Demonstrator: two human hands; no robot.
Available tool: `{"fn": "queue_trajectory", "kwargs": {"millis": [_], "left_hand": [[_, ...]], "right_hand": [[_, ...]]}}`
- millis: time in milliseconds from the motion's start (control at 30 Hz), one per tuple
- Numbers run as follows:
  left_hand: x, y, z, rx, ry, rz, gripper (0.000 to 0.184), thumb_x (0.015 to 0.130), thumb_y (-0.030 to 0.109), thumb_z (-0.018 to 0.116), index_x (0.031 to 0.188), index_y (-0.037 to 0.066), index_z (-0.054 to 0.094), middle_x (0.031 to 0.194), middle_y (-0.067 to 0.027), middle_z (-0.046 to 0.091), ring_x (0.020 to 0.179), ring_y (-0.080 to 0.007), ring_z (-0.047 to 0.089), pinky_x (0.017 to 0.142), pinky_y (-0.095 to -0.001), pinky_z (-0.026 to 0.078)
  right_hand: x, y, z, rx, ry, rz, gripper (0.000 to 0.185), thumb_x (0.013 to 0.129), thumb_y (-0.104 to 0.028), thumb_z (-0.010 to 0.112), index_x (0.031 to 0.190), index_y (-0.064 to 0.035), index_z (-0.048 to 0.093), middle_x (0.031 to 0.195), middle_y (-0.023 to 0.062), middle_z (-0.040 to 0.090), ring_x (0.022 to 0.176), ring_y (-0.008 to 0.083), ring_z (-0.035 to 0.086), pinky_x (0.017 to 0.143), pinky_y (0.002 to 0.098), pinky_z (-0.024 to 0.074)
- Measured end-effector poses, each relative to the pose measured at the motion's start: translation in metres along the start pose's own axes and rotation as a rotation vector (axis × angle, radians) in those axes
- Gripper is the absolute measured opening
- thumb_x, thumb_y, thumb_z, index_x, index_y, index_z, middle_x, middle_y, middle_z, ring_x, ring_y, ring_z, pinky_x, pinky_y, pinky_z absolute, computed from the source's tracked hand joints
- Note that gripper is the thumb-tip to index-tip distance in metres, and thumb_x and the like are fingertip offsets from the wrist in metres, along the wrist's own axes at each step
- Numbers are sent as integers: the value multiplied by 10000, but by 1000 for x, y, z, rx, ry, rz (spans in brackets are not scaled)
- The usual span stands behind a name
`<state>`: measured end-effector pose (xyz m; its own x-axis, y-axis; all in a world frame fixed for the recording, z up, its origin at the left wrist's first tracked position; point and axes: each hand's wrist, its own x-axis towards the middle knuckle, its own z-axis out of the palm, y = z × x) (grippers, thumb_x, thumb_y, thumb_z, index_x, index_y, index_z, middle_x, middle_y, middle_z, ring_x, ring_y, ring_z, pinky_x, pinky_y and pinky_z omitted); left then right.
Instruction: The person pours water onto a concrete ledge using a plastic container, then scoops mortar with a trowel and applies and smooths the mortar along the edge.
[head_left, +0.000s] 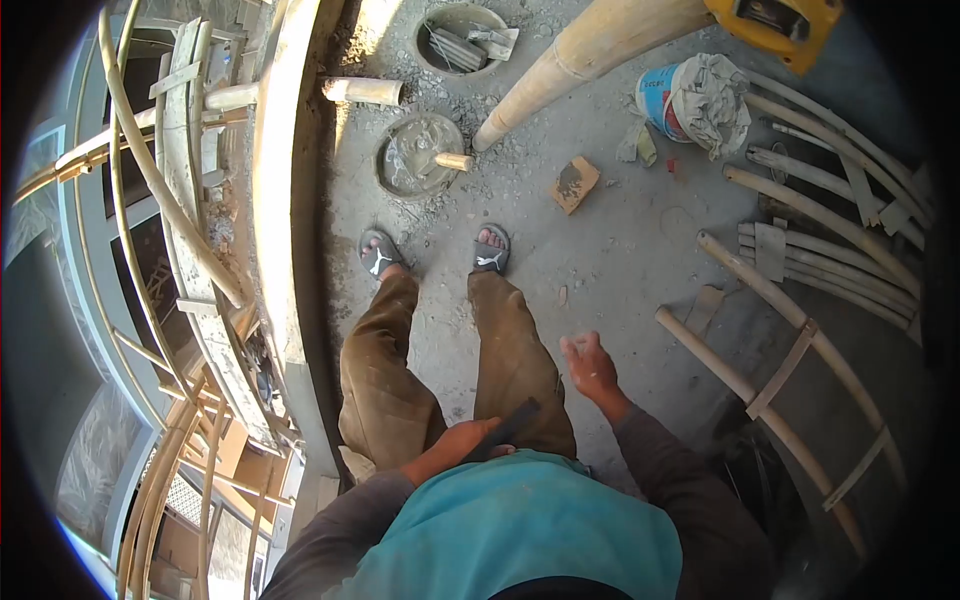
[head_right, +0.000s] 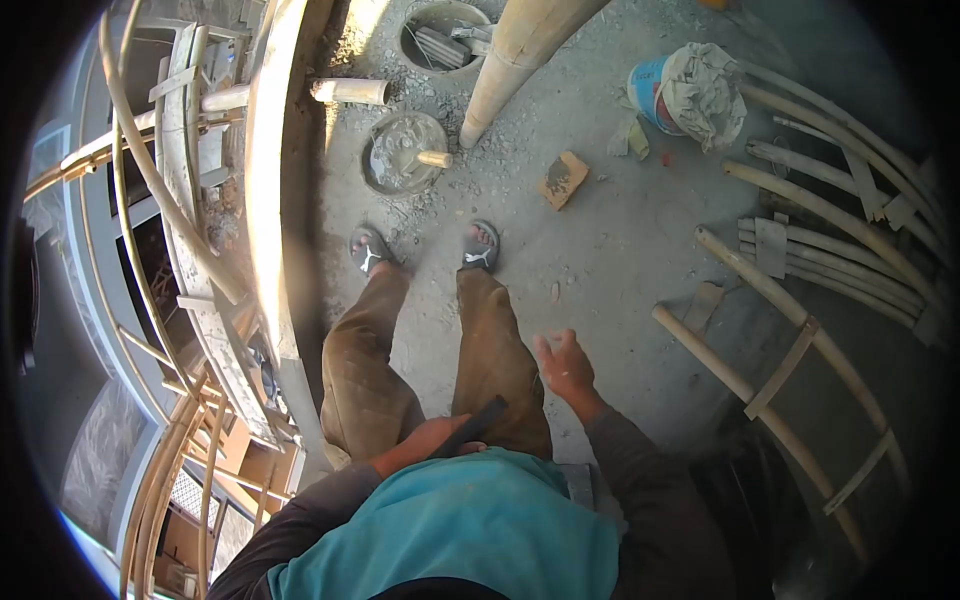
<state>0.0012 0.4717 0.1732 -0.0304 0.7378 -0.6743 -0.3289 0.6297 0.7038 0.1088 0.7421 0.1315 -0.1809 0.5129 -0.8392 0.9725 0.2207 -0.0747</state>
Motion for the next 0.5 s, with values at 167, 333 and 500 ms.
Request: {"fn": "queue_trajectory", "kwargs": {"millis": [167, 333, 500], "left_hand": [[9, 30, -50, -461, -484, -62, 299, 962, 329, 621, 883, 41, 627, 768, -46, 630, 771, -162, 596, 681, -339, 463], [7, -16, -111, -574, -460, -355, 345, 980, 365, 591, 903, 37, 667, 736, 0, 603, 764, -74, 543, 684, -271, 454], [88, -70, -190, 623, -194, -82, 314, 856, 311, 658, 1085, 96, 659, 1016, -181, 639, 959, -344, 626, 794, -434, 518]], "right_hand": [[-126, -24, 14, 102, -113, 23, 379, 940, -410, 592, 943, -37, 525, 775, 180, 624, 773, 369, 652, 674, 457, 495], [-132, -75, 5, 70, -423, -178, 297, 941, -323, 620, 918, -29, 585, 727, 149, 626, 669, 254, 631, 619, 378, 489], [63, -209, -2, 190, 5, -568, 217, 892, -200, 687, 986, -14, 626, 778, 116, 627, 687, 210, 607, 639, 329, 479]]}}
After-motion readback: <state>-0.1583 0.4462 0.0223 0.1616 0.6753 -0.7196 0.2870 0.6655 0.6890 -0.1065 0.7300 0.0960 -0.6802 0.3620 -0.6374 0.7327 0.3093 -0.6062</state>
